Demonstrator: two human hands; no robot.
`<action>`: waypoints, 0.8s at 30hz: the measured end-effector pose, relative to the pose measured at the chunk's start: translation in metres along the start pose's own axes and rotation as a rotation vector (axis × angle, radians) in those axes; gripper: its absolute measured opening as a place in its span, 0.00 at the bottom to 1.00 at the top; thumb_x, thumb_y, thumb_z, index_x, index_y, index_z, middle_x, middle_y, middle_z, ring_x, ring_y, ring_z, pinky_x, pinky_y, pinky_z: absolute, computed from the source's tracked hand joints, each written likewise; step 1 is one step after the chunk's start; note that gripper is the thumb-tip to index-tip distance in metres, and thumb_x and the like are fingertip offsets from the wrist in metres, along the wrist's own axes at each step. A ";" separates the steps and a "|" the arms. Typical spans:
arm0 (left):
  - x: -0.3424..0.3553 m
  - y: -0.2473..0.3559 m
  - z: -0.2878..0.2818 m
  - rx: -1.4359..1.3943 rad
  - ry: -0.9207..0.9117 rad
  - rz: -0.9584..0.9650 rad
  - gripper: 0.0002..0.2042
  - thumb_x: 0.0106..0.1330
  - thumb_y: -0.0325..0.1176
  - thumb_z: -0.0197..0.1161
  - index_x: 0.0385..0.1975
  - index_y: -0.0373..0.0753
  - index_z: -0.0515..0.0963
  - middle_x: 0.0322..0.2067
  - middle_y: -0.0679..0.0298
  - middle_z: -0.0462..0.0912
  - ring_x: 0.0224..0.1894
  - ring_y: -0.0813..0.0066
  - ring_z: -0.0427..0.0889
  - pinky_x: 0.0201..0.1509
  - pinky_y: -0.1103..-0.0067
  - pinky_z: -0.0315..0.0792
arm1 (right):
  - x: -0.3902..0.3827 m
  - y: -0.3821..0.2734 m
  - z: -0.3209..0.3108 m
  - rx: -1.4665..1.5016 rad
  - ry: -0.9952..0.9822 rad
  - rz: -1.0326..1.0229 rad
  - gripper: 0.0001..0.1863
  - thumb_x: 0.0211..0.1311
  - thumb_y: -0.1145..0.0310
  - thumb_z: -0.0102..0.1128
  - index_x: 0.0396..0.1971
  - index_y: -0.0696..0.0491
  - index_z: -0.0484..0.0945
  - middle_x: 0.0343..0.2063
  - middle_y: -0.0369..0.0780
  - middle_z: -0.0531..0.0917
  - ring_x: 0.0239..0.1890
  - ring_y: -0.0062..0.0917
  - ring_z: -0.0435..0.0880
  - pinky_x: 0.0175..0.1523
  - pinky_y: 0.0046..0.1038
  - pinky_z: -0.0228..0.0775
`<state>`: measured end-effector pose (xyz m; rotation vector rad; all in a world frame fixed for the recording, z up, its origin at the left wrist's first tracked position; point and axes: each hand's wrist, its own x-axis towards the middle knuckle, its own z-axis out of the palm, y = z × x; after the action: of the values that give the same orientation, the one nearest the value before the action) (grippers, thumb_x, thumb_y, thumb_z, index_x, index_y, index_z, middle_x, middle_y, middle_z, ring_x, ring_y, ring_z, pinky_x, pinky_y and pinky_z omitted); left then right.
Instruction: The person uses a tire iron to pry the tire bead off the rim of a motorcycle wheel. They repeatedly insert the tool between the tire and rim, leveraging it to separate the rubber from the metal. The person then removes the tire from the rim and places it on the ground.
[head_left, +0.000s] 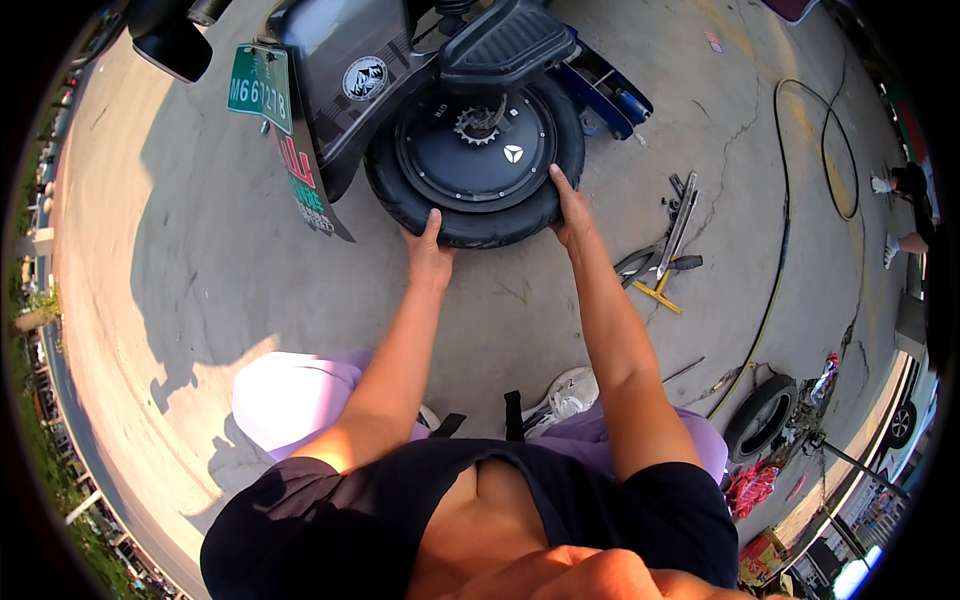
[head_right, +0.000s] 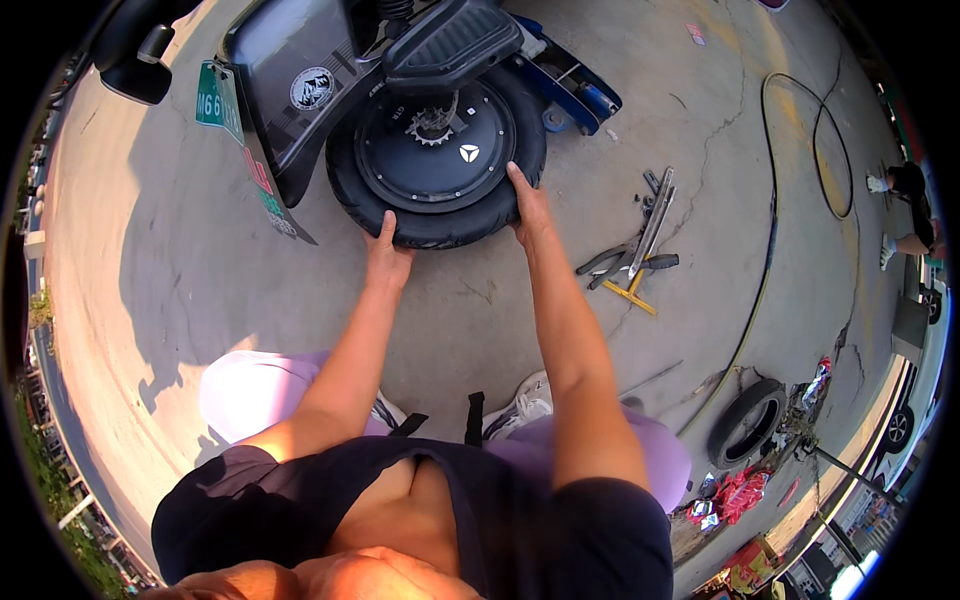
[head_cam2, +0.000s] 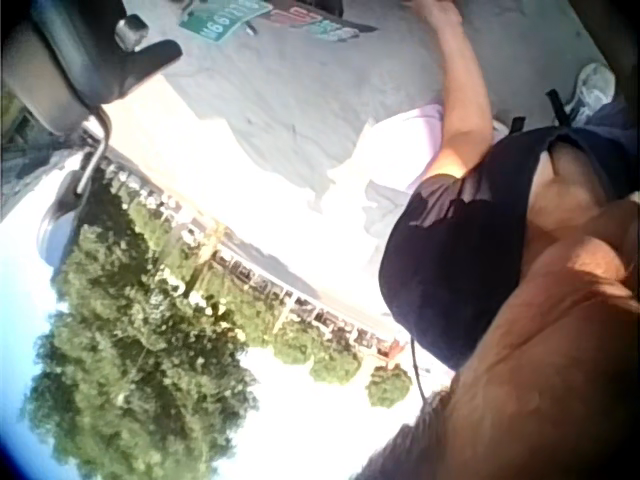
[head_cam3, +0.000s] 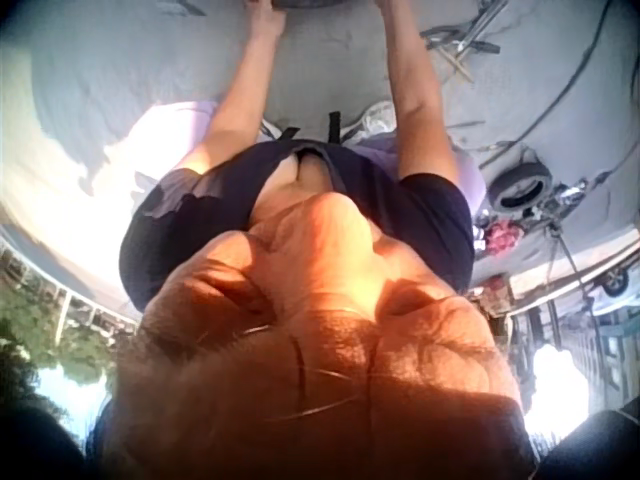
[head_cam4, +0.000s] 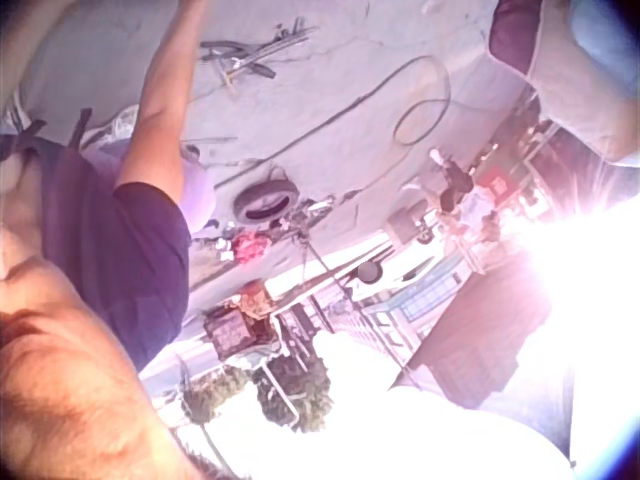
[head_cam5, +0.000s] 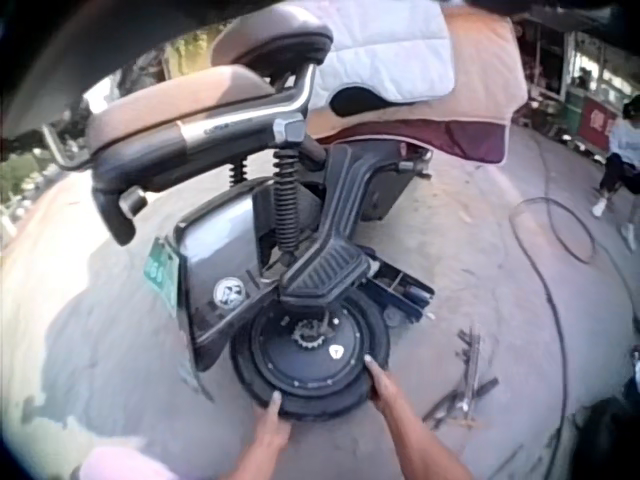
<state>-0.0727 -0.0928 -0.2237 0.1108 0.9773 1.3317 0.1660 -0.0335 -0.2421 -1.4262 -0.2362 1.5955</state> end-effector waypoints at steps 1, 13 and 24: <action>-0.008 -0.007 0.008 -0.004 -0.001 0.013 0.45 0.55 0.33 0.71 0.67 0.57 0.46 0.64 0.65 0.56 0.65 0.61 0.60 0.63 0.56 0.63 | -0.003 0.002 0.001 0.014 -0.004 -0.002 0.39 0.56 0.51 0.66 0.59 0.60 0.63 0.52 0.46 0.76 0.51 0.36 0.78 0.54 0.36 0.74; 0.006 -0.015 0.008 0.089 0.126 0.098 0.41 0.51 0.20 0.67 0.64 0.51 0.53 0.61 0.65 0.63 0.63 0.64 0.64 0.64 0.62 0.65 | 0.007 0.049 0.007 0.273 0.108 -0.315 0.36 0.55 0.59 0.69 0.57 0.63 0.64 0.53 0.48 0.74 0.51 0.35 0.77 0.53 0.33 0.73; 0.004 -0.014 0.018 0.113 0.135 0.148 0.46 0.48 0.27 0.74 0.66 0.52 0.51 0.63 0.66 0.61 0.65 0.65 0.60 0.66 0.63 0.59 | -0.012 0.022 0.009 0.194 0.077 -0.065 0.40 0.51 0.56 0.72 0.56 0.66 0.65 0.51 0.51 0.76 0.50 0.38 0.79 0.53 0.37 0.75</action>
<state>-0.0511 -0.0855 -0.2234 0.1845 1.1774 1.4326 0.1459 -0.0503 -0.2467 -1.3143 -0.0794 1.4656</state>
